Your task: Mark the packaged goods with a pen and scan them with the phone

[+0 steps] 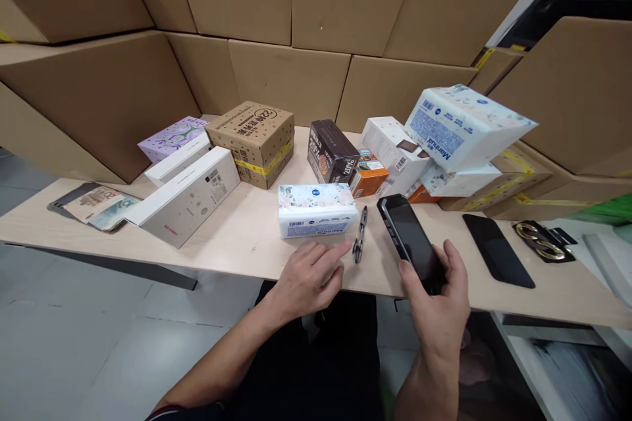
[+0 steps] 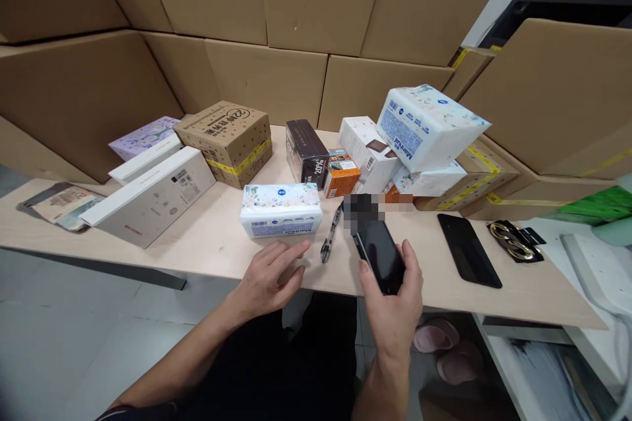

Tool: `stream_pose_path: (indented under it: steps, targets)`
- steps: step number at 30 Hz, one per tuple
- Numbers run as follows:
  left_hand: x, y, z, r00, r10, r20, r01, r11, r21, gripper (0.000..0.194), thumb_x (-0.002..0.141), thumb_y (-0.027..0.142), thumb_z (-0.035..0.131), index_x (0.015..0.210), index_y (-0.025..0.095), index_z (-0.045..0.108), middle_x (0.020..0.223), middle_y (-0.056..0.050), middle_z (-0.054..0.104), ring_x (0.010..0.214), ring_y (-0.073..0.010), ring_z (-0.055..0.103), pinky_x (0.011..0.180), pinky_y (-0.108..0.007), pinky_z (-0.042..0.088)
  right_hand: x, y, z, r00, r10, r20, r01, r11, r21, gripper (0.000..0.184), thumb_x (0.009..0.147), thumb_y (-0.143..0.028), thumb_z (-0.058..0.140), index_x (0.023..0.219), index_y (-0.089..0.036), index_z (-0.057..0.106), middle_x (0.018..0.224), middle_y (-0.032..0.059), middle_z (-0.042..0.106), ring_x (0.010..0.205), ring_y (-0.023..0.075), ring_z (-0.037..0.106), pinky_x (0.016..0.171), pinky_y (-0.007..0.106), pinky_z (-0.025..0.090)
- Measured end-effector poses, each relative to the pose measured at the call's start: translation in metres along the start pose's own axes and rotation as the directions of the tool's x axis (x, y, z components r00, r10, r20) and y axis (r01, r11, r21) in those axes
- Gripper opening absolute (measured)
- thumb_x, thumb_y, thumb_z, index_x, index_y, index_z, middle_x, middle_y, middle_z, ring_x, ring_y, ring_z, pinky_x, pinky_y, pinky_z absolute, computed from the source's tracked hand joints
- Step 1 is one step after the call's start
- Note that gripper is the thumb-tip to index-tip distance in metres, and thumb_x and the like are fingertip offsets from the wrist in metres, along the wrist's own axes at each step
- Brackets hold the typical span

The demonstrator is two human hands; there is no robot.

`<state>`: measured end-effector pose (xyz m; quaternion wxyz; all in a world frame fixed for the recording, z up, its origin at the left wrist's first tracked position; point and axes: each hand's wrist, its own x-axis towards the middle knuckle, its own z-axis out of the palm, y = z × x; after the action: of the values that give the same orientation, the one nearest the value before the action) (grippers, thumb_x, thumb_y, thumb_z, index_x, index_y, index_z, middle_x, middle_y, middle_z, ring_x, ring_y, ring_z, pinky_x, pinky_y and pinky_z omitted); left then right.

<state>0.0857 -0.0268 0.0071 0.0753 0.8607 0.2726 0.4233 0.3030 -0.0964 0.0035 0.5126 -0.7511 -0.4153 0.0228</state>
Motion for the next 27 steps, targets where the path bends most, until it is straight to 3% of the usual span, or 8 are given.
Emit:
stream_pose_path:
  steps: [5,9,16,27]
  targets:
    - [-0.003,-0.001,-0.001,0.996,-0.072,-0.047,0.067,0.992,-0.110,0.066,0.091,0.024,0.062,0.152,0.020,0.036,0.119,-0.014,0.067,0.105,-0.0239,0.065,0.088,-0.039,0.058,-0.020,-0.018,0.022,0.979,-0.203,-0.028,0.205,0.971,0.124,0.077,0.082,-0.042,0.072,0.149,-0.021,0.042,0.145,0.0168,0.053,0.136,0.0315,0.052,0.112,0.055,0.043]
    - [-0.006,-0.005,0.001,0.990,-0.104,-0.095,0.079,0.969,-0.235,0.076,0.090,0.023,0.063,0.157,0.021,0.027,0.138,-0.018,0.058,0.125,-0.0272,0.059,0.097,-0.042,0.058,-0.026,-0.031,0.043,0.938,-0.343,-0.054,0.346,0.934,0.085,0.077,0.083,-0.041,0.071,0.150,-0.021,0.038,0.143,0.0178,0.052,0.135,0.0327,0.051,0.110,0.058,0.045]
    - [-0.004,-0.006,-0.001,0.984,-0.152,-0.096,0.123,0.959,-0.254,0.077,0.092,0.025,0.059,0.159,0.022,0.021,0.151,-0.019,0.048,0.138,-0.0304,0.050,0.108,-0.048,0.051,-0.025,-0.050,0.062,0.889,-0.448,-0.098,0.456,0.885,0.092,0.070,0.084,-0.036,0.073,0.146,-0.020,0.044,0.138,0.0193,0.055,0.130,0.0334,0.054,0.105,0.060,0.046]
    - [-0.005,-0.009,-0.006,0.972,-0.230,-0.039,0.204,0.920,-0.333,0.075,0.095,0.025,0.054,0.160,0.025,0.018,0.155,-0.016,0.043,0.138,-0.0304,0.049,0.111,-0.050,0.049,-0.024,-0.049,0.069,0.841,-0.537,-0.068,0.540,0.841,0.041,0.073,0.085,-0.037,0.071,0.149,-0.022,0.040,0.138,0.0200,0.054,0.129,0.0342,0.054,0.103,0.061,0.048]
